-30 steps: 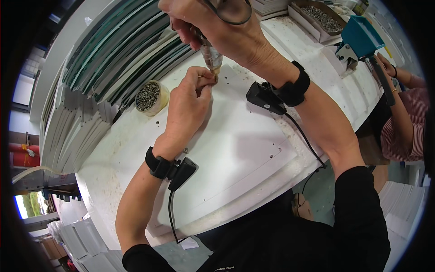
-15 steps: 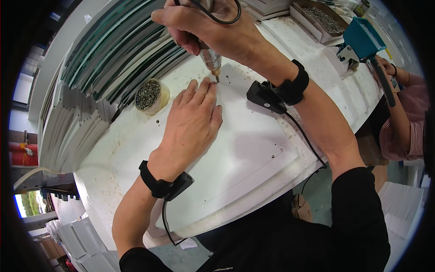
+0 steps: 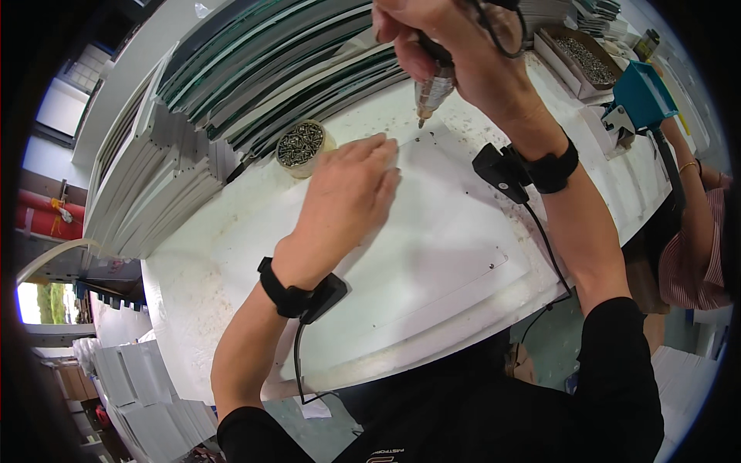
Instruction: The person uses a pneumatic screwdriver to fasten screws into a white rectangular panel on a workbench. After completing the fastening, the person lifts the panel, places it on a stack, and then picks up and stacks additional white panels.
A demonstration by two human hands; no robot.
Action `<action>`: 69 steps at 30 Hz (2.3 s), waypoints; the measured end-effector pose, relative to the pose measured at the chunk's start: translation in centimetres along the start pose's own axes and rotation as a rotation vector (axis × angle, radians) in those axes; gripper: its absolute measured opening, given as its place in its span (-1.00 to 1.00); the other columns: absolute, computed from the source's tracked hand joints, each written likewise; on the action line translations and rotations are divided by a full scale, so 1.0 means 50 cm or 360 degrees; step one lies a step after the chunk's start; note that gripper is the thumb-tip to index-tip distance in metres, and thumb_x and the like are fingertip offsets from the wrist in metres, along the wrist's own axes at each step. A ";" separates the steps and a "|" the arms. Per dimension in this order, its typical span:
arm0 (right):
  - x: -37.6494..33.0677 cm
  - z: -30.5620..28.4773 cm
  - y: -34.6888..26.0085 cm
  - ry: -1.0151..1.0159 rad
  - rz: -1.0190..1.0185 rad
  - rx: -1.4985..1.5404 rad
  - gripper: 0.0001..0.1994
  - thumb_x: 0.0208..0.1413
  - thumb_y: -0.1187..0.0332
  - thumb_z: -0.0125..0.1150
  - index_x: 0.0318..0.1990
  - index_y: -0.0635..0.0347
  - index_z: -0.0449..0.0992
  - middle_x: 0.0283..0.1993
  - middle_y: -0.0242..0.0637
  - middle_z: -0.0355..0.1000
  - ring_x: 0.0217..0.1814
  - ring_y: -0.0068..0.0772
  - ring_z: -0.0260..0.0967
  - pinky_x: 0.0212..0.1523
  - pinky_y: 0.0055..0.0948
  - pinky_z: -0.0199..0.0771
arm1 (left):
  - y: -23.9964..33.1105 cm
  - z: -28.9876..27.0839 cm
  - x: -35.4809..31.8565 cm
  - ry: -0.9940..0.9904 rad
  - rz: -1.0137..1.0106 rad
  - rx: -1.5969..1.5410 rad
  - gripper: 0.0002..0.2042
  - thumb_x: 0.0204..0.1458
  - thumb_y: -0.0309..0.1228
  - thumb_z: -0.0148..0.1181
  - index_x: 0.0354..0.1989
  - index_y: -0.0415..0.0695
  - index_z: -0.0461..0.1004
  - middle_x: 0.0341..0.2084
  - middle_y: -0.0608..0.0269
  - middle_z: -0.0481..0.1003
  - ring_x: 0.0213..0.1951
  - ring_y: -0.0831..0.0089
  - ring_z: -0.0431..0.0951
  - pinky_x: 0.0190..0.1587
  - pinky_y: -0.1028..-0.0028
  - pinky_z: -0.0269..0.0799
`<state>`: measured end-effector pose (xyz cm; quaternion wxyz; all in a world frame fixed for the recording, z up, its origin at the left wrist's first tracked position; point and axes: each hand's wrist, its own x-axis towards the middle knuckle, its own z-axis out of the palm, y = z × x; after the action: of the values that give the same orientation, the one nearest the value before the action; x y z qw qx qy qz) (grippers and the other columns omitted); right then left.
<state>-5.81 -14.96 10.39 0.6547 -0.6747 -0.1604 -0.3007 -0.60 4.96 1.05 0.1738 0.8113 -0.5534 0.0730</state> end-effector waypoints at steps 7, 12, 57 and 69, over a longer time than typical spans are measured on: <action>0.000 0.019 -0.055 0.0099 -0.0125 -0.0042 -0.73 0.30 0.18 0.24 -0.33 0.20 0.48 -0.50 -0.38 0.48 -0.69 -0.70 0.30 -0.69 -0.61 0.28 | -0.145 -0.048 -0.017 0.0317 -0.0362 0.0045 -0.87 0.14 -0.52 0.24 -0.16 -0.25 0.59 -0.23 0.02 0.62 -0.18 0.07 0.61 -0.05 0.28 0.49; -0.010 0.008 -0.051 -0.0015 -0.0245 -0.0060 -0.71 0.30 0.15 0.25 -0.34 0.18 0.49 -0.50 -0.39 0.48 -0.69 -0.69 0.32 -0.70 -0.64 0.27 | -0.163 -0.045 -0.002 0.0147 -0.0524 -0.0082 -0.86 0.11 -0.48 0.24 -0.18 -0.20 0.60 -0.30 0.00 0.60 -0.21 0.01 0.57 -0.12 0.17 0.45; -0.112 0.112 -0.096 -0.0157 -0.0239 0.0639 -0.68 0.33 0.22 0.16 -0.39 0.26 0.31 -0.55 -0.22 0.35 -0.81 -0.57 0.19 -0.80 -0.55 0.28 | -0.017 -0.071 -0.187 0.0072 -0.0413 -0.0559 -0.89 0.15 -0.50 0.23 -0.19 -0.25 0.51 -0.33 0.03 0.58 -0.32 0.11 0.59 -0.21 0.33 0.49; -0.140 0.151 -0.112 0.0103 -0.0362 0.0547 -0.70 0.43 0.18 0.00 -0.25 0.25 0.34 -0.51 -0.26 0.38 -0.71 -0.50 0.32 -0.72 -0.53 0.41 | 0.003 -0.101 -0.216 0.0067 -0.0774 -0.0616 -0.92 0.19 -0.51 0.22 -0.22 -0.26 0.53 -0.32 0.20 0.60 -0.31 0.44 0.59 -0.17 0.45 0.51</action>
<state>-13.10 -5.80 10.77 0.7268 -0.5206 -0.2632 -0.3625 -4.45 16.16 2.42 0.3487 0.8701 -0.3429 -0.0606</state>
